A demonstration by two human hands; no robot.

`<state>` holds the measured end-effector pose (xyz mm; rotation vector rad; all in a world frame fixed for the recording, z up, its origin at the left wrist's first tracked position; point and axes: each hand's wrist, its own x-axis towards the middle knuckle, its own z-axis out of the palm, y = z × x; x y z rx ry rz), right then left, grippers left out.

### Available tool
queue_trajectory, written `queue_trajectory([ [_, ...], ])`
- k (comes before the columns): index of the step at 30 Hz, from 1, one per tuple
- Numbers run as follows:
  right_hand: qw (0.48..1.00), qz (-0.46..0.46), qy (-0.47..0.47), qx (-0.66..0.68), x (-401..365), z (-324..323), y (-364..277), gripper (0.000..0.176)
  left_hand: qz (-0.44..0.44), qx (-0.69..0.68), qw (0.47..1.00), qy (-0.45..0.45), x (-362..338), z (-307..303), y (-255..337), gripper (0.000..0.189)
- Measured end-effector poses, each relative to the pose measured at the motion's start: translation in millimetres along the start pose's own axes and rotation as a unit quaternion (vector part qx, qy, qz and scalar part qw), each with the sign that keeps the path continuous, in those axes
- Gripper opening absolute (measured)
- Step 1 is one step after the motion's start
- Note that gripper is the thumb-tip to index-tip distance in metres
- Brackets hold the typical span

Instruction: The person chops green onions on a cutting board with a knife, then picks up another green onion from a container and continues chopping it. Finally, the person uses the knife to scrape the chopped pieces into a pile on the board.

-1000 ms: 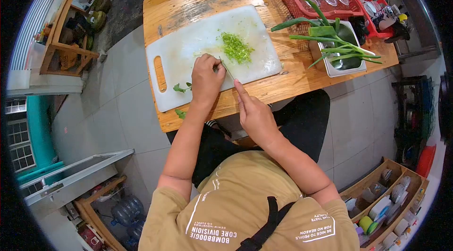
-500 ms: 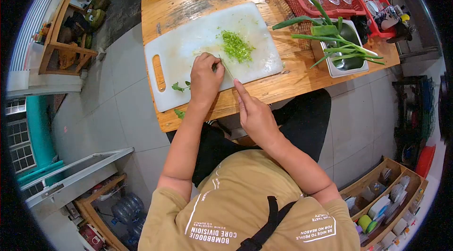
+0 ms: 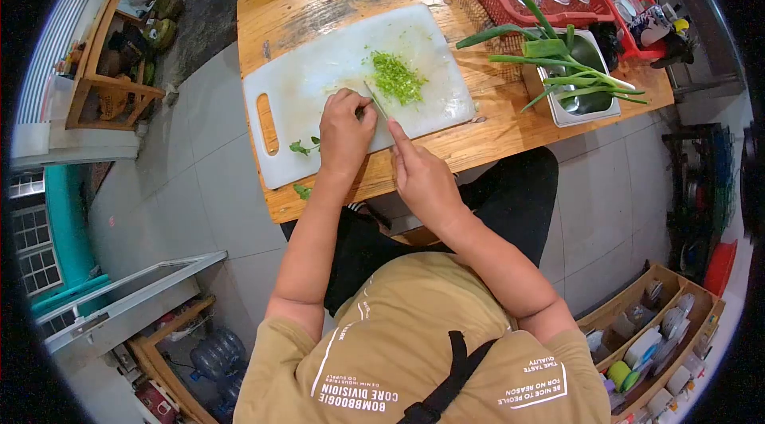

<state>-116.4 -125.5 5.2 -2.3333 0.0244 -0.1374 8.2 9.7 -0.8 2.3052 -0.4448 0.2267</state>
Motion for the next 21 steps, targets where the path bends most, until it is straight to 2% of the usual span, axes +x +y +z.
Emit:
queue_trajectory([
  [11, 0.999, 0.019, -0.029, 0.029, -25, -15, -10, 0.059, -0.001, 0.004, 1.000, -0.004, 2, 1, -3, 0.008],
  [17, 0.999, 0.013, 0.004, 0.045, -23, -6, -3, 0.060, -0.002, -0.002, 1.000, -0.005, 1, 1, -2, 0.008],
  [19, 0.999, 0.033, -0.026, 0.000, -13, -5, -2, 0.059, -0.003, -0.007, 1.000, -0.006, 1, -1, -1, 0.008],
  [21, 1.000, 0.018, -0.005, -0.006, -2, 4, 1, 0.059, 0.007, 0.001, 1.000, -0.012, 2, -2, 0, 0.008],
])
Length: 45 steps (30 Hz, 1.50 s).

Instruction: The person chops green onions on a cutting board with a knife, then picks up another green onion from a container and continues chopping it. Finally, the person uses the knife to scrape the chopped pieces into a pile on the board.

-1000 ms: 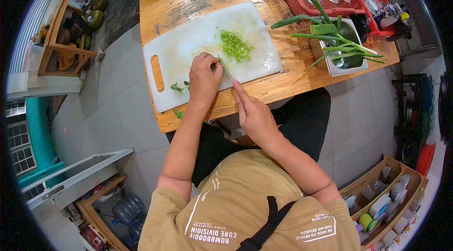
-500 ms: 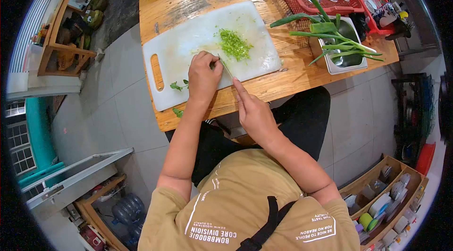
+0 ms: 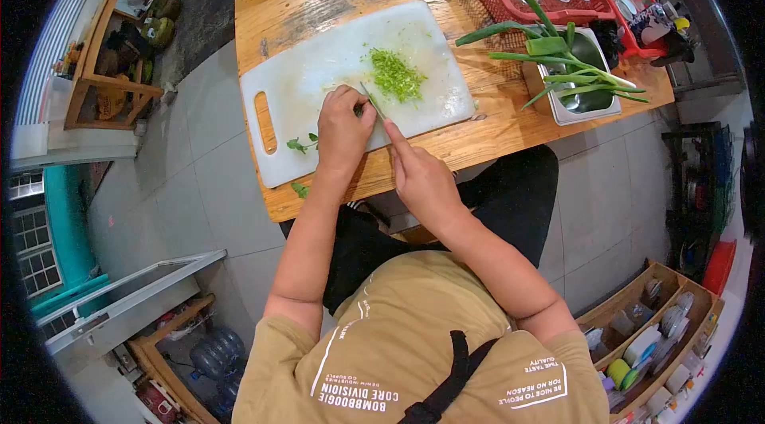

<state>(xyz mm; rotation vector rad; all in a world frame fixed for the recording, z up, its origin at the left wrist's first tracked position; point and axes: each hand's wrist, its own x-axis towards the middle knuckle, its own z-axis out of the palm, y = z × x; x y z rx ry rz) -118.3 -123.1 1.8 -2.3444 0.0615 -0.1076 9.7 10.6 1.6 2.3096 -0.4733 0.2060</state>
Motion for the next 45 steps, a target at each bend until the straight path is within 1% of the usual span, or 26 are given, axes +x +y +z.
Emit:
queue_trajectory([
  [2, 1.000, -0.017, 0.020, -0.006, 2, 2, 1, 0.058, -0.005, -0.002, 1.000, -0.002, 0, 0, 1, 0.008],
  [4, 1.000, 0.001, 0.003, -0.012, 0, -3, -1, 0.059, -0.013, -0.003, 1.000, -0.001, 0, 0, -1, 0.009],
  [6, 1.000, -0.010, -0.004, -0.001, -9, -9, -3, 0.060, -0.006, -0.014, 1.000, 0.013, -1, 2, -2, 0.009],
  [9, 1.000, -0.016, -0.001, 0.011, -20, -9, -2, 0.061, -0.019, -0.007, 1.000, 0.003, -1, 1, 1, 0.009],
  [14, 1.000, -0.020, -0.006, 0.017, -23, -10, -4, 0.061, -0.011, -0.005, 1.000, 0.001, 0, 1, -4, 0.009],
  [19, 0.999, -0.013, -0.019, -0.022, -12, -5, 1, 0.062, -0.014, -0.005, 1.000, 0.002, 0, 1, -2, 0.010],
  [23, 0.999, -0.029, 0.016, -0.038, 0, 5, 2, 0.061, -0.017, -0.003, 1.000, -0.005, 1, 2, -3, 0.011],
  [25, 0.998, -0.046, 0.033, 0.014, 1, 4, 3, 0.060, -0.021, -0.009, 1.000, 0.000, 1, 1, -4, 0.011],
  [26, 0.998, -0.047, 0.031, 0.015, -2, 2, 3, 0.060, -0.018, -0.010, 1.000, 0.003, 1, 1, -5, 0.011],
  [28, 1.000, -0.028, -0.004, 0.000, -14, -10, -4, 0.060, -0.015, -0.013, 1.000, 0.004, -1, 2, -6, 0.010],
  [32, 0.999, -0.029, -0.002, 0.024, -23, -17, -8, 0.060, -0.014, -0.005, 1.000, 0.006, 1, 2, -4, 0.009],
  [35, 0.999, -0.013, -0.018, 0.025, -23, -15, -8, 0.061, -0.016, 0.000, 1.000, 0.004, 0, 1, -4, 0.009],
  [37, 0.999, -0.028, -0.004, 0.020, -21, -9, -3, 0.060, -0.016, -0.001, 1.000, 0.004, 1, 2, -5, 0.009],
  [41, 1.000, -0.024, -0.009, -0.007, -12, -4, 1, 0.060, -0.026, -0.002, 1.000, -0.003, 1, 0, -2, 0.010],
  [43, 0.998, -0.019, -0.010, -0.055, -3, 1, 0, 0.061, -0.028, 0.001, 1.000, -0.008, 2, -1, -1, 0.010],
  [45, 0.999, -0.024, 0.000, -0.048, 5, 3, 0, 0.061, -0.022, 0.008, 1.000, -0.004, 1, 0, -3, 0.010],
])
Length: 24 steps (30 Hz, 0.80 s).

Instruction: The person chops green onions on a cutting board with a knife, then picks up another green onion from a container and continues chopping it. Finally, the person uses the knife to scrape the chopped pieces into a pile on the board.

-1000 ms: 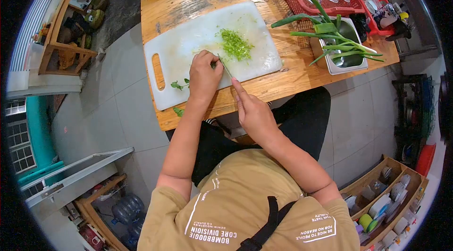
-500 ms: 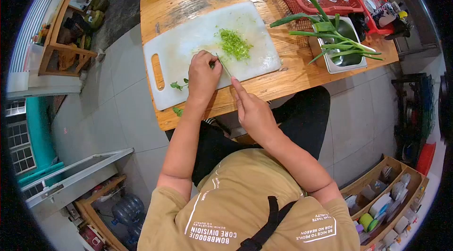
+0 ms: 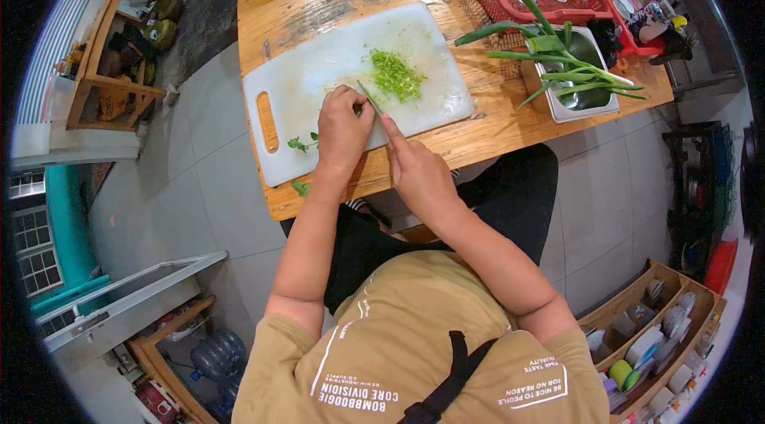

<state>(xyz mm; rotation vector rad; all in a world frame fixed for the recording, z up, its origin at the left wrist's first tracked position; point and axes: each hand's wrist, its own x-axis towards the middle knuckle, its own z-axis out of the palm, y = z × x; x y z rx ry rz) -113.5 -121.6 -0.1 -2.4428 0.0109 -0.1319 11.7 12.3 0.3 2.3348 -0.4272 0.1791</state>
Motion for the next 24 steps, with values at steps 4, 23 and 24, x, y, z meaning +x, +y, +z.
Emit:
queue_trajectory([
  [4, 1.000, -0.008, -0.002, 0.020, -7, -6, 0, 0.061, 0.013, -0.002, 1.000, 0.020, -1, 1, -4, 0.009],
  [23, 0.999, -0.013, 0.016, 0.028, -4, 1, 3, 0.059, 0.009, 0.003, 1.000, 0.010, -1, 1, -5, 0.010],
  [24, 0.999, -0.009, 0.005, 0.032, -8, -5, 2, 0.059, 0.019, 0.002, 1.000, 0.016, -1, 0, -5, 0.010],
])
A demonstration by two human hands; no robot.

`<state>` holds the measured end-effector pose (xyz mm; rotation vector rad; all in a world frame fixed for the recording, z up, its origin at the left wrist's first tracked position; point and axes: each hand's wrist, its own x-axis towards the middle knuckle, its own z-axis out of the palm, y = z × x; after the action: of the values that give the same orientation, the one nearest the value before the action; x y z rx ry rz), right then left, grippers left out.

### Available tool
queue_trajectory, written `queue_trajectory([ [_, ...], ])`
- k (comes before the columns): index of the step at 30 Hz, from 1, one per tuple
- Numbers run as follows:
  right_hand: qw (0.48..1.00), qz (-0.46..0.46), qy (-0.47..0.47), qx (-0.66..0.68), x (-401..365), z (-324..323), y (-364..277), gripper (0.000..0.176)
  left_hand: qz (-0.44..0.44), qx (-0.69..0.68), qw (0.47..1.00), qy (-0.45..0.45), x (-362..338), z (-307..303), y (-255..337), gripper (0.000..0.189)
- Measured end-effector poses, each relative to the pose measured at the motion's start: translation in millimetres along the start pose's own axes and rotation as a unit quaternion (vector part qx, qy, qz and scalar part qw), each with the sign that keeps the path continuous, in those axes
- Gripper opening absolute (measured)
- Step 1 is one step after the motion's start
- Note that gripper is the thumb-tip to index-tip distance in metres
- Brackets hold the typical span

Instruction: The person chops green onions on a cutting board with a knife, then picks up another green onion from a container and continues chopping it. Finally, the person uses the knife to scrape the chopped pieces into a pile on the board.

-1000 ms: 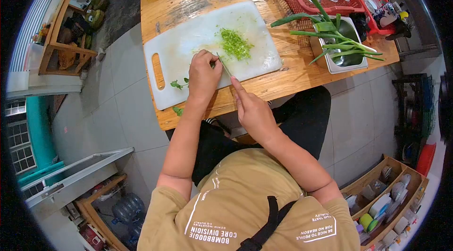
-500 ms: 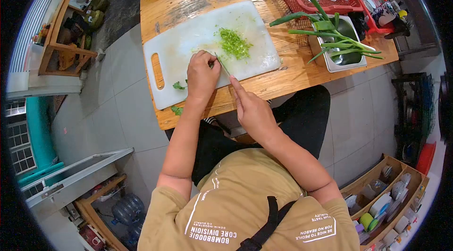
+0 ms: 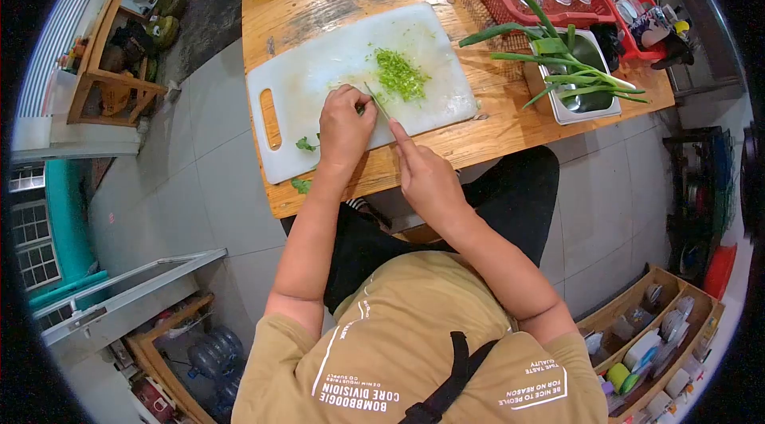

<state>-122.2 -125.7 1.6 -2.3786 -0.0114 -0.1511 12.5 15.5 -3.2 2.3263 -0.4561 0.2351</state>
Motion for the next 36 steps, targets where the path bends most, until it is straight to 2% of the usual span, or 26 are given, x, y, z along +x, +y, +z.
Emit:
queue_trajectory([
  [16, 0.999, 0.025, -0.009, 0.024, 0, -8, -3, 0.056, -0.004, 0.009, 1.000, -0.004, 1, -2, 1, 0.010],
  [26, 0.998, -0.020, 0.009, 0.063, -18, -9, -1, 0.060, -0.003, -0.012, 1.000, -0.008, 1, -3, 1, 0.009],
  [34, 1.000, 0.021, -0.017, -0.013, 5, -1, -1, 0.059, 0.017, 0.010, 1.000, 0.001, 0, -3, 2, 0.009],
  [36, 1.000, 0.007, -0.006, -0.002, 2, -3, 0, 0.059, 0.012, 0.014, 1.000, 0.003, -1, -4, 3, 0.010],
])
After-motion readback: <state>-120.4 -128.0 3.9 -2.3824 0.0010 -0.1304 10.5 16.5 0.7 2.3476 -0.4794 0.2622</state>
